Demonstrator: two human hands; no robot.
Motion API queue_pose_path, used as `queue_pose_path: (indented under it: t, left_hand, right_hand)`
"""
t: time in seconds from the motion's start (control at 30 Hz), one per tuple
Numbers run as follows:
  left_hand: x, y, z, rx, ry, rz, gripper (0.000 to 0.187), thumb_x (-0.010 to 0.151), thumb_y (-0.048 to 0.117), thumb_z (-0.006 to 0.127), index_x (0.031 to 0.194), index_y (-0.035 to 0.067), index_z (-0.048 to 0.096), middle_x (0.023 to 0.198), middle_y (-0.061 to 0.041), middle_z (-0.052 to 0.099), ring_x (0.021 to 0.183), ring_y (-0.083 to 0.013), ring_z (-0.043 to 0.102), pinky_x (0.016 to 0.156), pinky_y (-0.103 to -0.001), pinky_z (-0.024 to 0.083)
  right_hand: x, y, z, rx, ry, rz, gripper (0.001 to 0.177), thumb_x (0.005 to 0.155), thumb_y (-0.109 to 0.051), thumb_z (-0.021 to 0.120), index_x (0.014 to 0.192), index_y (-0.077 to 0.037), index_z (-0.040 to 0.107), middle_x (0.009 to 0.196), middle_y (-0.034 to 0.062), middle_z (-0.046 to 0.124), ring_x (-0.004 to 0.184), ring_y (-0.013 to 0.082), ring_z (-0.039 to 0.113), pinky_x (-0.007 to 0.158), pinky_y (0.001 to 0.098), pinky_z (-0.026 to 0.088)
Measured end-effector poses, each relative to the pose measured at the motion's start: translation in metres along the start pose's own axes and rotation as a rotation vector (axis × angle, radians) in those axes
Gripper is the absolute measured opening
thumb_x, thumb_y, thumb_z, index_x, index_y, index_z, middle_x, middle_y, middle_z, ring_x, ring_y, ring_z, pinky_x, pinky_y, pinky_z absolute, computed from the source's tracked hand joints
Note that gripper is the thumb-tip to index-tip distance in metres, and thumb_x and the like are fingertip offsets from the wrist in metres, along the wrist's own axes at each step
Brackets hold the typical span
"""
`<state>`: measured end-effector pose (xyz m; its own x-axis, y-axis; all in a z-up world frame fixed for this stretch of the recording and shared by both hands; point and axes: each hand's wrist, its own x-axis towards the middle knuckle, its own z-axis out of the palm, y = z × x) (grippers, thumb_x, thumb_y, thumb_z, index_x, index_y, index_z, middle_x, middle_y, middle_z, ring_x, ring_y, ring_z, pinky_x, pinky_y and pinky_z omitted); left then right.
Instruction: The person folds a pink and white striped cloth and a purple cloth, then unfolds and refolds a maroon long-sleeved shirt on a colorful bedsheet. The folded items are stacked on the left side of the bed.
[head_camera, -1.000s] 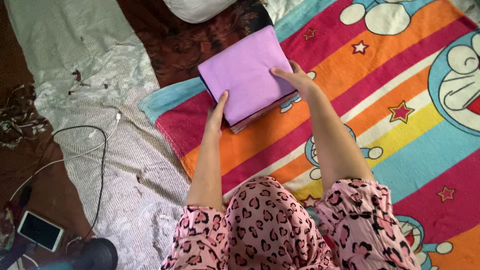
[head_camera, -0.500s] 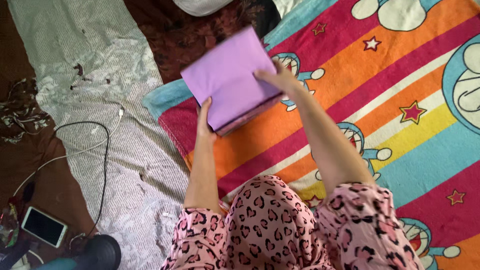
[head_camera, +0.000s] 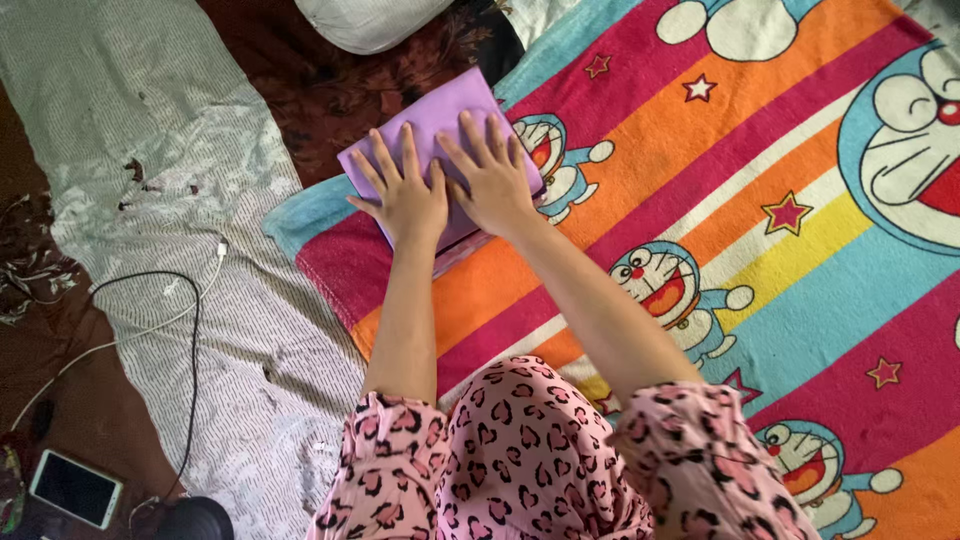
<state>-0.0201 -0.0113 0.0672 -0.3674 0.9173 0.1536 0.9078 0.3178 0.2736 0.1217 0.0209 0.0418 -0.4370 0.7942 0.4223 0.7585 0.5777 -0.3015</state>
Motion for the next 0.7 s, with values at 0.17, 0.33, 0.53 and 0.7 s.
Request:
queue_pose_path:
  t: [0.17,0.33,0.53,0.7]
  left_hand:
    - [0.009,-0.01,0.013,-0.005,-0.103,-0.068,0.068,0.102,0.053,0.049,0.164,0.039,0.023,0.173,-0.004,0.001,0.158,-0.038,-0.004,0.111,-0.084,0.013]
    - [0.007,-0.009,0.02,0.041,-0.082,-0.062,0.069,0.102,0.053,0.047,0.164,0.038,0.021,0.174,-0.006,0.0,0.159,-0.0379,-0.004,0.111,-0.084,0.013]
    - [-0.002,-0.002,-0.002,0.032,-0.104,-0.05,0.072,0.103,0.058,0.041,0.166,0.032,0.018,0.173,-0.013,-0.005,0.158,-0.0413,-0.006,0.111,-0.084,0.004]
    - [-0.074,0.065,0.009,-0.074,0.074,0.203,0.083,0.101,0.062,0.05,0.166,0.02,0.021,0.172,-0.02,0.0,0.157,-0.046,-0.003,0.115,-0.08,0.0]
  right_hand:
    - [0.006,0.001,0.015,0.0,-0.075,0.026,0.064,0.097,-0.044,0.064,0.156,-0.034,0.042,0.167,0.01,0.026,0.153,0.041,0.022,0.119,0.0642,0.024]
    - [-0.005,0.007,0.014,0.038,-0.013,-0.026,0.065,0.098,-0.044,0.063,0.158,-0.031,0.04,0.169,0.0113,0.027,0.155,0.0409,0.023,0.122,0.0606,0.023]
    - [-0.079,0.041,-0.051,-0.066,-0.178,0.029,0.074,0.094,-0.039,0.065,0.158,-0.014,0.036,0.167,0.0134,0.029,0.155,0.0403,0.023,0.123,0.061,0.018]
    - [-0.215,0.088,-0.143,-0.244,-0.128,0.268,0.082,0.089,-0.032,0.066,0.158,-0.003,0.031,0.167,0.0219,0.023,0.155,0.043,0.02,0.122,0.061,0.019]
